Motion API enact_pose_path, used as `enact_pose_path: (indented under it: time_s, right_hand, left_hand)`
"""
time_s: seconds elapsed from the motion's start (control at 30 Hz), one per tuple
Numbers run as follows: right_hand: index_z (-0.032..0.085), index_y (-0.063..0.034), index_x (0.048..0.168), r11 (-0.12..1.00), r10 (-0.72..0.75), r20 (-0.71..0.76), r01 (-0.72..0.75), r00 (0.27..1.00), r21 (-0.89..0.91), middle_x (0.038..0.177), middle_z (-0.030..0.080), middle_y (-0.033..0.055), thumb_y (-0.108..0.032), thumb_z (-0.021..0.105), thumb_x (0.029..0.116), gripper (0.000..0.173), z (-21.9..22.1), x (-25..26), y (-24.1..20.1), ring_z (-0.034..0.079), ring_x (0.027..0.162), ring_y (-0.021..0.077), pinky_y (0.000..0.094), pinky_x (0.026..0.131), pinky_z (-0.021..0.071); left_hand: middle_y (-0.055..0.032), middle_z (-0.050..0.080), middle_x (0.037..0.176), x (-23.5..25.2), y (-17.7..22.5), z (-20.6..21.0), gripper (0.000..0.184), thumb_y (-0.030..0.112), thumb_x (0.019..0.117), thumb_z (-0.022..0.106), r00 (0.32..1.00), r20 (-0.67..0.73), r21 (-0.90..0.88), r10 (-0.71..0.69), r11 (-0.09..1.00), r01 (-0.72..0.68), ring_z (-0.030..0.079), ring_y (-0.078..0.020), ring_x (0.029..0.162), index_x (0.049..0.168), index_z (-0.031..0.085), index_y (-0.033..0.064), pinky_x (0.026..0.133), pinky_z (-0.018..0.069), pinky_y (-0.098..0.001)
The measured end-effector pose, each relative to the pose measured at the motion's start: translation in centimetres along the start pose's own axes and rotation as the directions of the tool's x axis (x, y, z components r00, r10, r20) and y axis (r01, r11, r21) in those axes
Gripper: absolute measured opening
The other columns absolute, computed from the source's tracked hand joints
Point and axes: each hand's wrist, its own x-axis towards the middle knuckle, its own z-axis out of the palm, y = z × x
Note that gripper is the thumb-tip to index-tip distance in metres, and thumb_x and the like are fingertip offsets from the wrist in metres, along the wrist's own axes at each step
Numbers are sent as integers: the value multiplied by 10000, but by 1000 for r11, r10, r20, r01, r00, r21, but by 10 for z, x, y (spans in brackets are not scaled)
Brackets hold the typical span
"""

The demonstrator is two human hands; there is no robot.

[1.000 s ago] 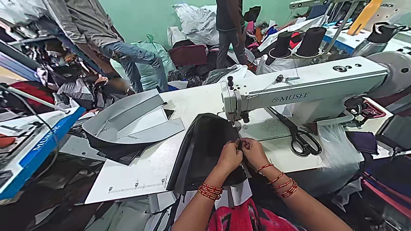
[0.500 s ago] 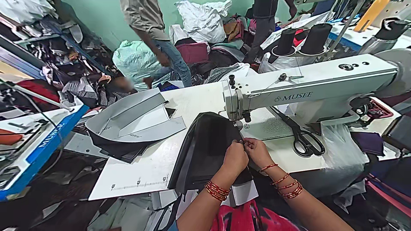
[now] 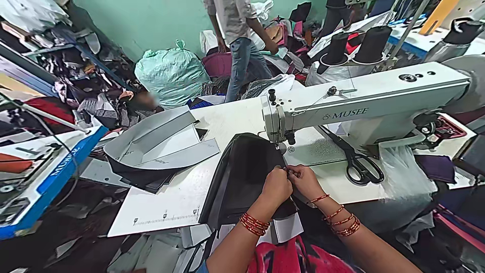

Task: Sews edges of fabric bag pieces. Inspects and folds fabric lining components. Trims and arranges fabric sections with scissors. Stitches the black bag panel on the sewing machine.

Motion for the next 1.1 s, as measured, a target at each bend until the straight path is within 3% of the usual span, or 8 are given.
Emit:
enact_pose_path:
  time_s: [0.33,0.4,0.5,0.6,0.73,0.83,0.93,1.1]
  right_hand:
    - [689,41,1272,986,-58,90,72,994,-152,1184,687,248,-18,552,988,321,-8,-3,-4,650,1116,314,400,1021,480]
    - [694,41,1262,991,-60,73,69,996,-115,1173,694,242,-14,556,983,316,-8,-2,-1,660,1091,298,389,1003,492]
    - [701,47,1234,999,-43,4,43,999,-8,1086,707,198,-12,569,962,308,-3,-3,5,659,944,210,331,889,517]
    - [692,47,1245,999,-23,-16,23,1000,25,1085,716,183,-24,579,968,307,0,-3,9,667,932,178,306,881,526]
    - [687,52,1265,994,-71,57,76,996,-80,1156,698,241,-6,550,977,325,-5,-6,2,666,1060,277,366,981,499]
    - [680,60,1273,978,-70,156,98,985,-182,1208,675,265,6,540,982,327,-9,-5,-7,635,1155,330,403,1050,462]
    - [656,65,1308,950,-32,209,94,978,-298,1243,641,284,-2,498,995,357,-7,-6,-17,604,1196,356,418,1067,444]
    - [573,81,1385,855,-8,175,98,984,-509,1295,564,294,25,437,1017,396,13,-16,-20,637,1129,365,400,980,522]
  left_hand:
    - [-250,610,1265,1,-5,0,265,94,989,520,998,14,9,55,998,-55,623,-359,1171,1031,703,-92,1018,495,-492]
    - [-255,611,1269,1,-6,0,271,99,994,517,998,9,0,62,998,-62,622,-359,1171,1025,706,-93,1021,492,-489]
    - [-259,622,1230,1,-10,2,274,100,994,518,997,-17,-38,79,996,-79,627,-366,1148,1007,707,-98,1006,496,-487]
    - [-254,625,1219,1,-11,4,276,98,995,513,996,-26,-38,86,995,-87,633,-362,1133,1009,706,-99,998,502,-486]
    - [-266,580,1304,-3,-8,6,308,148,999,530,996,-16,-28,93,995,-93,623,-355,1171,1069,694,-103,1014,504,-467]
    - [-304,486,1405,-12,-14,13,386,209,992,505,989,-26,-52,146,988,-148,526,-390,1299,1120,697,-101,1094,446,-460]
    - [-308,469,1414,-18,-22,24,354,171,951,517,972,-73,-53,223,972,-227,443,-417,1354,1063,721,-95,1135,383,-460]
    - [-285,561,1398,-34,-34,30,247,52,912,556,945,-122,-7,305,951,-308,487,-376,1375,896,728,-125,1149,398,-412]
